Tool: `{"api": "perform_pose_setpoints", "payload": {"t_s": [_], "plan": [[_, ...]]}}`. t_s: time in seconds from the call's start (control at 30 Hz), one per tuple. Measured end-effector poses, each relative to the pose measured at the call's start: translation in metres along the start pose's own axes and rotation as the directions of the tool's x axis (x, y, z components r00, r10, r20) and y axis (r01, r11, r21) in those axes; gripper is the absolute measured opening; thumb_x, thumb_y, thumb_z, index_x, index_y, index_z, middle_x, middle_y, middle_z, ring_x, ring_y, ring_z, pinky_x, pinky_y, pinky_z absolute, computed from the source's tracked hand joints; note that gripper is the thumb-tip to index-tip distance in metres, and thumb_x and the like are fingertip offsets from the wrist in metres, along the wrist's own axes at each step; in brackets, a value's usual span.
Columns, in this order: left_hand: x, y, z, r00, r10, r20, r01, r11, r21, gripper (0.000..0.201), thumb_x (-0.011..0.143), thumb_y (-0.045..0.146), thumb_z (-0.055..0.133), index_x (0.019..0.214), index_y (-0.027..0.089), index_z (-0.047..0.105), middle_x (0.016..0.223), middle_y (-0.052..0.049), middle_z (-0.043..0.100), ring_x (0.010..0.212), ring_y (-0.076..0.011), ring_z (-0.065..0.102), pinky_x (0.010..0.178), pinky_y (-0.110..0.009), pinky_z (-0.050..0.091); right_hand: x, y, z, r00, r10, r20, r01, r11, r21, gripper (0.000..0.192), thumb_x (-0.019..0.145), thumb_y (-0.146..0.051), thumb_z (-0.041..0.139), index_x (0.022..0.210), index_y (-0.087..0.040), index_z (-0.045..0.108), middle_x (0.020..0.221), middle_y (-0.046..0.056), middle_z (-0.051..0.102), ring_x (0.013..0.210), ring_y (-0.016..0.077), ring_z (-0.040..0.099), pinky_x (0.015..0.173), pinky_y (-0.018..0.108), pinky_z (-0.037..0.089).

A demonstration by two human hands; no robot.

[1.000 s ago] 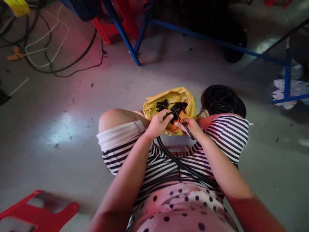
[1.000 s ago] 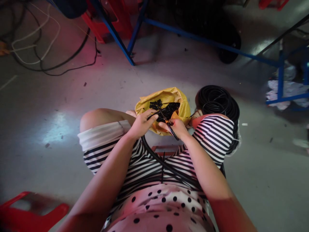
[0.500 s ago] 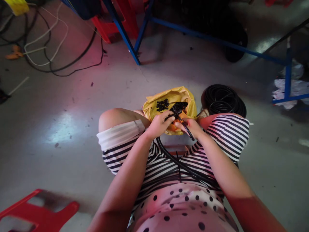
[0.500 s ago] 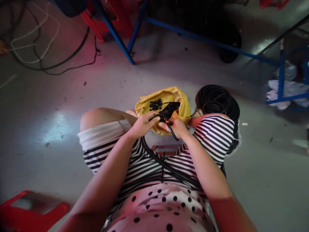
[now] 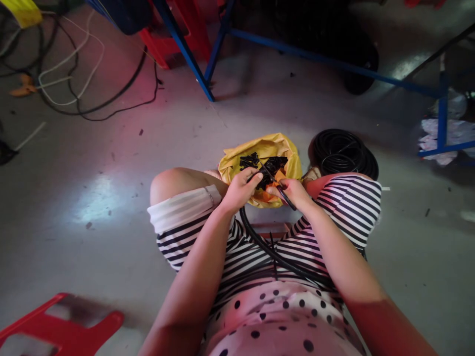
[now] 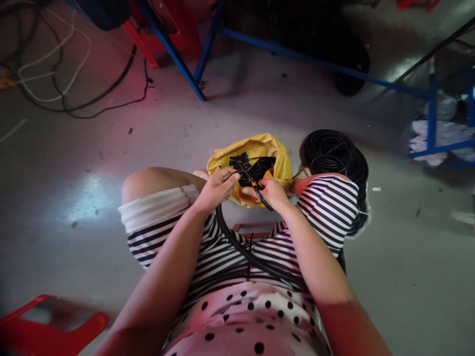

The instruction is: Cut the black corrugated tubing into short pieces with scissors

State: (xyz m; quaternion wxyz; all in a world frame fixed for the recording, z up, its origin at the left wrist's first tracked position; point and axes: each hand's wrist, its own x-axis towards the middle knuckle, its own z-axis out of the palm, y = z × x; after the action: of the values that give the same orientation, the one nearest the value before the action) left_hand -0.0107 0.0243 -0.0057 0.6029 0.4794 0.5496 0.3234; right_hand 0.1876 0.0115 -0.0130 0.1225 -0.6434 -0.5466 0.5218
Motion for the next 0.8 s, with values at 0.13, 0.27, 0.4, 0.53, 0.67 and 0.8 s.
{"api": "perform_pose_setpoints", "payload": {"t_s": [0.13, 0.27, 0.4, 0.53, 0.67, 0.8], "plan": [[0.001, 0.003, 0.0, 0.999, -0.037, 0.015, 0.038, 0.997, -0.07, 0.028, 0.089, 0.047, 0.063, 0.091, 0.02, 0.056, 0.059, 0.009, 0.037, 0.045, -0.0059, 0.03, 0.044, -0.02, 0.027, 0.001, 0.002, 0.003, 0.999, 0.049, -0.019, -0.048, 0.998, 0.051, 0.06, 0.061, -0.074, 0.077, 0.058, -0.021, 0.05, 0.051, -0.004, 0.046, 0.048, 0.012, 0.044, 0.05, 0.027, 0.029], [-0.002, 0.009, 0.004, 0.986, -0.159, 0.052, 0.165, 0.976, -0.139, 0.02, 0.087, 0.038, 0.059, 0.082, 0.021, 0.051, 0.055, 0.009, 0.032, 0.042, -0.0061, 0.027, 0.042, -0.02, 0.022, -0.001, -0.001, 0.007, 0.997, 0.077, -0.033, -0.066, 0.964, 0.256, 0.057, 0.061, -0.071, 0.079, 0.062, -0.021, 0.051, 0.052, -0.004, 0.05, 0.048, 0.0131, 0.048, 0.05, 0.027, 0.035], [-0.008, 0.01, 0.015, 0.946, -0.233, 0.225, 0.262, 0.959, -0.109, 0.025, 0.086, 0.033, 0.055, 0.068, 0.021, 0.042, 0.052, 0.007, 0.035, 0.041, -0.0069, 0.03, 0.041, -0.021, 0.023, -0.004, -0.01, 0.008, 0.996, -0.006, -0.086, 0.044, 0.894, 0.446, 0.05, 0.063, -0.065, 0.079, 0.073, -0.02, 0.06, 0.062, -0.001, 0.059, 0.058, 0.0155, 0.055, 0.057, 0.029, 0.045], [-0.011, 0.01, 0.021, 0.913, -0.264, 0.311, 0.324, 0.933, -0.157, 0.031, 0.088, 0.046, 0.06, 0.074, 0.019, 0.051, 0.063, 0.002, 0.056, 0.047, -0.0102, 0.051, 0.046, -0.024, 0.043, -0.005, -0.014, 0.004, 0.976, -0.015, -0.216, 0.106, 0.902, 0.418, 0.042, 0.067, -0.058, 0.077, 0.075, -0.019, 0.063, 0.066, 0.001, 0.06, 0.062, 0.0161, 0.056, 0.06, 0.029, 0.046], [-0.016, 0.013, 0.021, 0.834, -0.321, 0.448, 0.46, 0.853, -0.246, 0.046, 0.08, 0.06, 0.072, 0.094, 0.018, 0.058, 0.086, -0.004, 0.068, 0.07, -0.016, 0.068, 0.066, -0.031, 0.057, -0.003, -0.01, 0.001, 0.938, 0.018, -0.347, 0.126, 0.914, 0.385, 0.043, 0.07, -0.06, 0.072, 0.079, -0.019, 0.064, 0.071, 0.003, 0.063, 0.067, 0.0185, 0.06, 0.062, 0.03, 0.048], [-0.018, 0.014, 0.026, 0.848, -0.291, 0.443, 0.474, 0.79, -0.389, 0.045, 0.076, 0.054, 0.078, 0.087, 0.018, 0.053, 0.076, 0.002, 0.057, 0.056, -0.0089, 0.056, 0.058, -0.028, 0.054, 0.0, -0.007, 0.001, 0.916, 0.06, -0.396, 0.143, 0.874, 0.464, 0.047, 0.071, -0.063, 0.074, 0.085, -0.019, 0.064, 0.075, 0.004, 0.065, 0.07, 0.02, 0.064, 0.066, 0.032, 0.052]]}}
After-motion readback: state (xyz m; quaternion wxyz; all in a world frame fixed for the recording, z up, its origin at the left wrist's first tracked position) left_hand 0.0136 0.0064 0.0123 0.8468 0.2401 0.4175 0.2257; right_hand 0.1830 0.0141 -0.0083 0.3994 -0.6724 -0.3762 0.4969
